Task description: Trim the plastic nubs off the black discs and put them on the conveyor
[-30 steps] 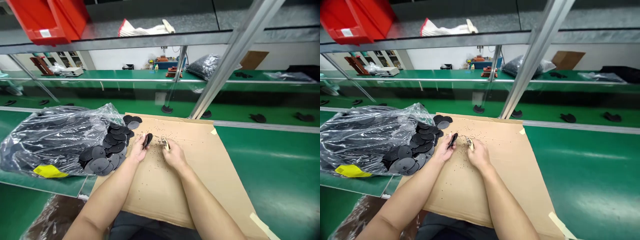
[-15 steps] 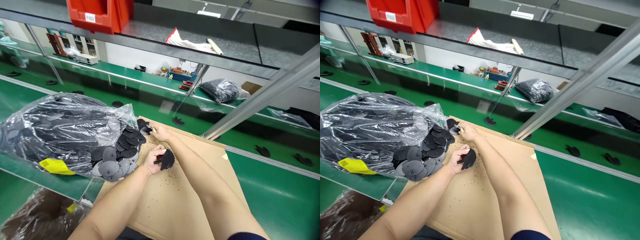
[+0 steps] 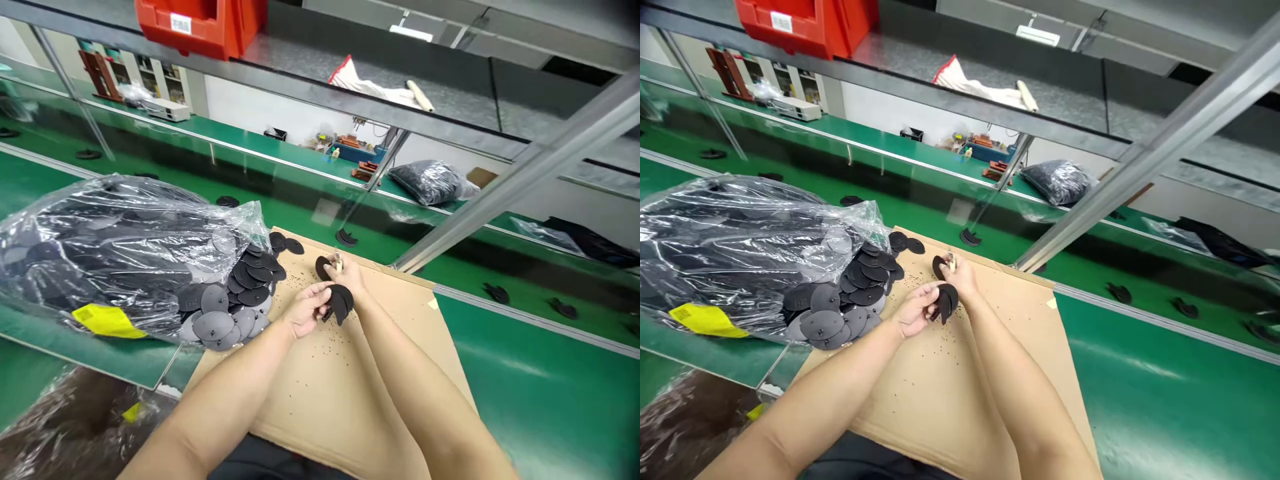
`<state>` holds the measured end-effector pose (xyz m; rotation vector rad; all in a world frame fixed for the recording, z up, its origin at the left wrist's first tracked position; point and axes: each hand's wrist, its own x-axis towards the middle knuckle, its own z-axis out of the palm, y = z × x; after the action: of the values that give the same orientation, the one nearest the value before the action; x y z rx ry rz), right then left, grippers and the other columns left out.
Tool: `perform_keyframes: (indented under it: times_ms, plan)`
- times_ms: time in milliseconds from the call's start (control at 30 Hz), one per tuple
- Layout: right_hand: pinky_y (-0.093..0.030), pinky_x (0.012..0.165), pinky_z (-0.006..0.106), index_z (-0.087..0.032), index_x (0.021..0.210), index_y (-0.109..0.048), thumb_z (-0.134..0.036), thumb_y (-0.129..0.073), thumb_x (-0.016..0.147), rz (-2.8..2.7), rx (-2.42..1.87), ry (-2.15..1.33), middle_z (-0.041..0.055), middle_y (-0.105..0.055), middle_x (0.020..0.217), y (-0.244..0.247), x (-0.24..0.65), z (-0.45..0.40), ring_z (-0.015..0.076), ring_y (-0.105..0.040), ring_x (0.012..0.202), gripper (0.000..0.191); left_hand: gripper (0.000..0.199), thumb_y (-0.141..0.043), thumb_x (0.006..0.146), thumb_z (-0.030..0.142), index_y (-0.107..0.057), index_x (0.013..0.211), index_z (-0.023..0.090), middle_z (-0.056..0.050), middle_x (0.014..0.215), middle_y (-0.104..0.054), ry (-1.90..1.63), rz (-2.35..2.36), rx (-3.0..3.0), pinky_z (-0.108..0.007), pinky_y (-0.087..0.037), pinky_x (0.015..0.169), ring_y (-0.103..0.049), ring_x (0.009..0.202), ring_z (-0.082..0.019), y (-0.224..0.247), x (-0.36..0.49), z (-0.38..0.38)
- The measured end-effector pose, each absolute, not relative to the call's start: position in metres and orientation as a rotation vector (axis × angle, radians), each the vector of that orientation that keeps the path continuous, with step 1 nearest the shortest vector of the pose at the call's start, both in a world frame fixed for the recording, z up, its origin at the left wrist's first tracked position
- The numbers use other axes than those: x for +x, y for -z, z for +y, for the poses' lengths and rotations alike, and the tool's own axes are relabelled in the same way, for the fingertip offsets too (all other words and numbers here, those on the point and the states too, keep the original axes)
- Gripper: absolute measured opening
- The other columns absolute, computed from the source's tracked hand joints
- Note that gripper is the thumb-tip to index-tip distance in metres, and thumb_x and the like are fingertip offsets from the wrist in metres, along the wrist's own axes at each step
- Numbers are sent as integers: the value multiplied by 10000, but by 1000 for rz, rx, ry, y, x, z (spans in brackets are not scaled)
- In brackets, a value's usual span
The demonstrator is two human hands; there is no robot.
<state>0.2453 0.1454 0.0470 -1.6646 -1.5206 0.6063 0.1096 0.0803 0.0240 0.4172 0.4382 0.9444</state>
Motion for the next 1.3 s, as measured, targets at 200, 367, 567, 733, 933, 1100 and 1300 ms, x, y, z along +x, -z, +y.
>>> perform_keyframes:
  times_ms: [200, 367, 567, 733, 933, 1100, 1300]
  plan:
    - [-460, 675, 267, -189, 905, -566, -326, -760, 598, -774, -1207, -664, -49, -543, 724, -33, 281, 75, 107, -536, 649, 388, 296, -749, 661, 111, -562, 889, 136, -26, 719, -614, -1053, 569, 400, -209, -484, 588, -611, 637, -106, -17, 112, 82]
    - [-469, 715, 258, -192, 909, -556, -315, -793, 595, -697, -1051, -780, -45, -546, 774, -23, 271, 50, 94, -550, 692, 412, 281, -678, 685, 63, -583, 941, 127, -59, 772, -657, -1088, 629, 511, -271, -514, 699, -634, 699, -132, -15, 115, 79]
    - [-475, 664, 264, -189, 869, -573, -339, -781, 626, -808, -1050, -903, -37, -552, 735, -17, 256, 44, 101, -530, 645, 353, 389, -736, 699, 173, -611, 1067, 163, -80, 1026, -672, -1052, 639, 635, -336, -524, 779, -645, 878, -183, -20, 120, 65]
    - [-470, 657, 266, -192, 864, -592, -349, -736, 678, -900, -1139, -851, -29, -547, 737, -12, 259, 41, 110, -519, 647, 283, 443, -760, 705, 295, -603, 1093, 148, -105, 1063, -673, -1052, 663, 745, -397, -517, 845, -649, 942, -220, -21, 123, 65]
    - [-465, 635, 266, -202, 849, -585, -353, -699, 703, -995, -1221, -820, -26, -547, 708, -10, 260, 41, 121, -511, 632, 239, 548, -821, 610, 276, -588, 1090, 150, -113, 1076, -673, -1105, 778, 794, -425, -529, 835, -650, 948, -240, -19, 125, 65]
    - [-485, 661, 287, -207, 841, -576, -356, -671, 710, -1038, -1265, -790, -6, -576, 723, -15, 257, 38, 145, -541, 665, 220, 575, -834, 582, 280, -583, 1084, 156, -104, 1058, -672, -1137, 852, 806, -406, -542, 801, -654, 913, -227, -17, 125, 65]
    - [-487, 671, 290, -206, 835, -575, -362, -674, 710, -1059, -1262, -812, -8, -583, 719, -13, 259, 39, 143, -546, 657, 223, 525, -826, 601, 289, -605, 1058, 154, -103, 1068, -675, -1106, 839, 830, -418, -525, 847, -655, 923, -224, -16, 125, 64]
